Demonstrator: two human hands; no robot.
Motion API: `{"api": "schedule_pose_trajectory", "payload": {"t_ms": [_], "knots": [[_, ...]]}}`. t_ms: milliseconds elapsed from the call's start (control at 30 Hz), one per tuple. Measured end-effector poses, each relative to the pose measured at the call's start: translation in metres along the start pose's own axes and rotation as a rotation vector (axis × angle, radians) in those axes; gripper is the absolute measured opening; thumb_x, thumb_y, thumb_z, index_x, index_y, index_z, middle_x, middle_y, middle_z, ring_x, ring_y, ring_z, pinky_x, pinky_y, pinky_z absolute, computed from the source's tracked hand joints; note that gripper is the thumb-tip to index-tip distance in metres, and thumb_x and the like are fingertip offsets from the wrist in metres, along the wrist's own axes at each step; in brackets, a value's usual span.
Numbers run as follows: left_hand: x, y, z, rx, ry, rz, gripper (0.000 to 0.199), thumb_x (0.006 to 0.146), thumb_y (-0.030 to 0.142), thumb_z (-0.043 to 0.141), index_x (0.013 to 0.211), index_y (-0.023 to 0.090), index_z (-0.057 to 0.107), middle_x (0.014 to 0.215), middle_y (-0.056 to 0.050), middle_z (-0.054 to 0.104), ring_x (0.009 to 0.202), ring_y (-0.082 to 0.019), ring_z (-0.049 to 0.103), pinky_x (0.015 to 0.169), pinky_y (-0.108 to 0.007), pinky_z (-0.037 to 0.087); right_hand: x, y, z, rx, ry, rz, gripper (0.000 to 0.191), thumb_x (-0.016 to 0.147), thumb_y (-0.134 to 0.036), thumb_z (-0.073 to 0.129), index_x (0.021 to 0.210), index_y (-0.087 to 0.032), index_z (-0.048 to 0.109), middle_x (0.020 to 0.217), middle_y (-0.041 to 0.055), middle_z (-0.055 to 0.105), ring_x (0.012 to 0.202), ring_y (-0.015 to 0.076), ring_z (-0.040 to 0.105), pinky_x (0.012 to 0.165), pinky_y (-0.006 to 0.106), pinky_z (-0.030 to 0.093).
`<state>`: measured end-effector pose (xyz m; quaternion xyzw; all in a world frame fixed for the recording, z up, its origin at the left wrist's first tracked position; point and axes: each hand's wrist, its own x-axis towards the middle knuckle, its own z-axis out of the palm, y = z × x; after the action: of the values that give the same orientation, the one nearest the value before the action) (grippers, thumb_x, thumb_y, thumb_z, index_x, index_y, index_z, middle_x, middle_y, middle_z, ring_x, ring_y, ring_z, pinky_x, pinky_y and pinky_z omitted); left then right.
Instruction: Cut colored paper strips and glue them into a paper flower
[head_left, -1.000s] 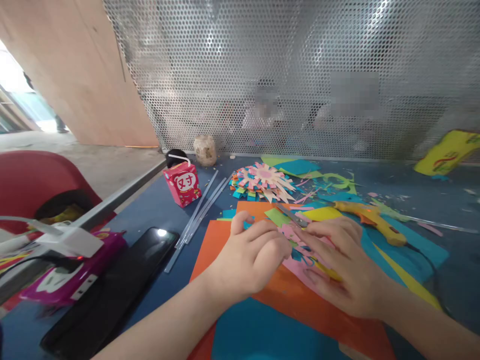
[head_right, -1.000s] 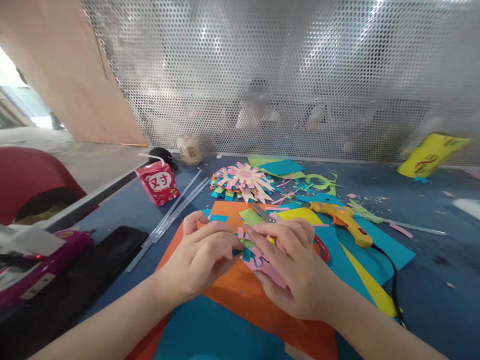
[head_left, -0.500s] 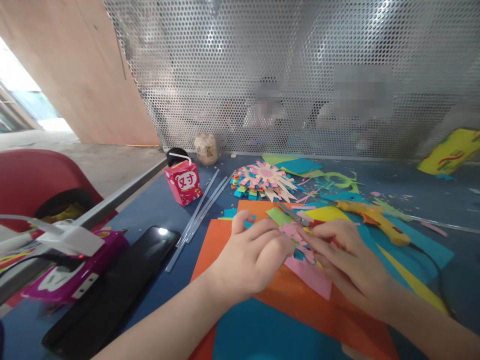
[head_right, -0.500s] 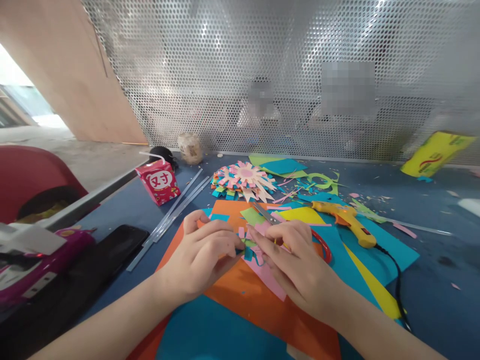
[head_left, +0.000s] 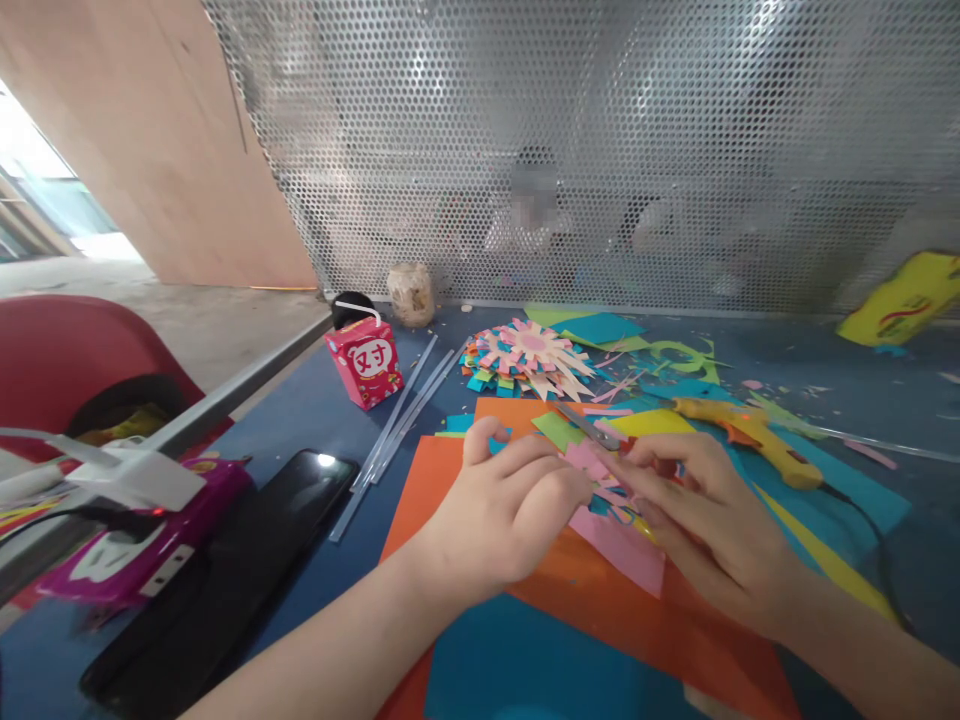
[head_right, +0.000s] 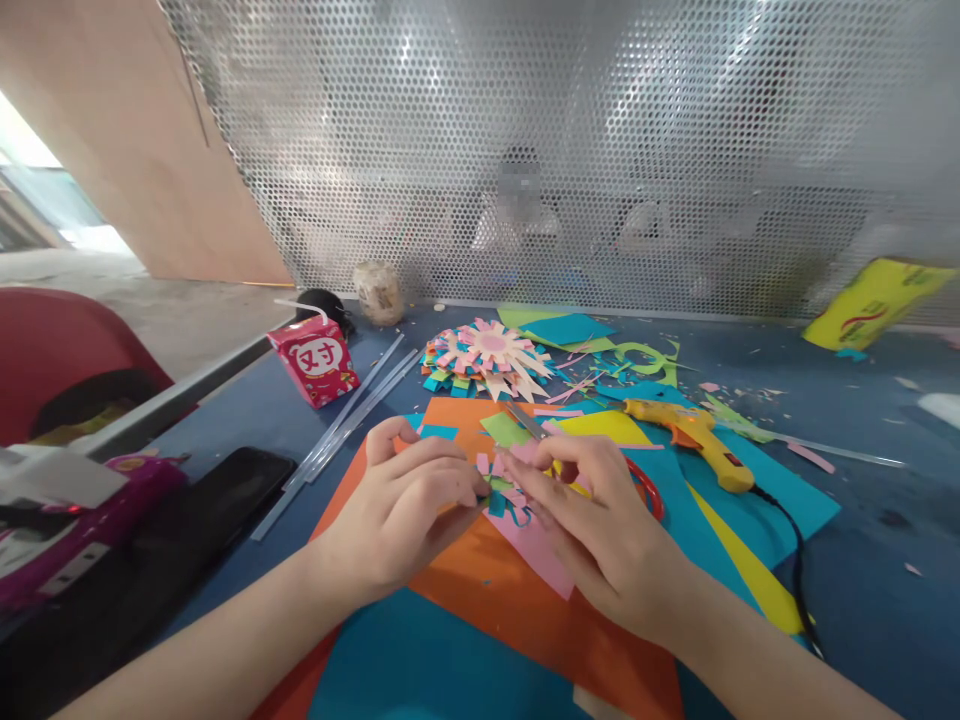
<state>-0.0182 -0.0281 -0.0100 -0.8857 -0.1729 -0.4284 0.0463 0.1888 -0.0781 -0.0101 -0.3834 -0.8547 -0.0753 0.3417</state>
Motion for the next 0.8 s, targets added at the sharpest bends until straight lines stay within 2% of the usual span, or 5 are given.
{"api": "schedule_pose_trajectory", "payload": {"t_ms": [233, 367, 533, 800], "knots": [[-0.0001, 0.0011, -0.0007, 0.013, 0.010, 0.001, 0.018, 0.081, 0.005, 0.056, 0.089, 0.017, 0.047, 0.079, 0.005, 0.069, 0.073, -0.010, 0.060, 0.079, -0.033, 0.025, 0.0019, 0.0016, -0.0002, 0.065, -0.025, 0.006, 0.047, 0.086, -0.007, 0.043, 0.129, -0.026, 0.048, 0.103, 0.0061, 0.050, 0.095, 0.0162, 0.049, 0.076, 0.028, 0.046], [0.0000, 0.0011, -0.0017, 0.029, -0.007, 0.015, 0.014, 0.082, 0.006, 0.054, 0.090, 0.017, 0.049, 0.078, 0.004, 0.069, 0.072, -0.011, 0.060, 0.078, -0.034, 0.025, 0.0026, 0.0031, -0.0008, 0.073, -0.004, -0.033, 0.037, 0.086, -0.007, 0.045, 0.118, -0.021, 0.055, 0.105, 0.0070, 0.053, 0.095, 0.0155, 0.051, 0.077, 0.028, 0.048], [-0.0002, 0.0003, -0.0016, 0.034, -0.028, 0.004, 0.013, 0.083, 0.006, 0.052, 0.090, 0.017, 0.050, 0.078, 0.003, 0.069, 0.073, -0.011, 0.061, 0.079, -0.034, 0.025, 0.0063, 0.0029, -0.0018, 0.040, 0.030, -0.058, 0.026, 0.085, -0.010, 0.049, 0.107, -0.021, 0.061, 0.098, 0.0060, 0.062, 0.094, 0.0168, 0.057, 0.079, 0.031, 0.049], [-0.0011, -0.0012, -0.0014, 0.069, -0.011, -0.018, 0.016, 0.082, 0.004, 0.051, 0.090, 0.018, 0.050, 0.078, 0.003, 0.069, 0.075, -0.011, 0.062, 0.081, -0.034, 0.026, 0.0077, -0.0015, 0.0004, 0.078, 0.075, 0.053, 0.025, 0.085, -0.013, 0.051, 0.106, -0.026, 0.057, 0.091, 0.0024, 0.067, 0.084, 0.0166, 0.062, 0.073, 0.032, 0.052]]}}
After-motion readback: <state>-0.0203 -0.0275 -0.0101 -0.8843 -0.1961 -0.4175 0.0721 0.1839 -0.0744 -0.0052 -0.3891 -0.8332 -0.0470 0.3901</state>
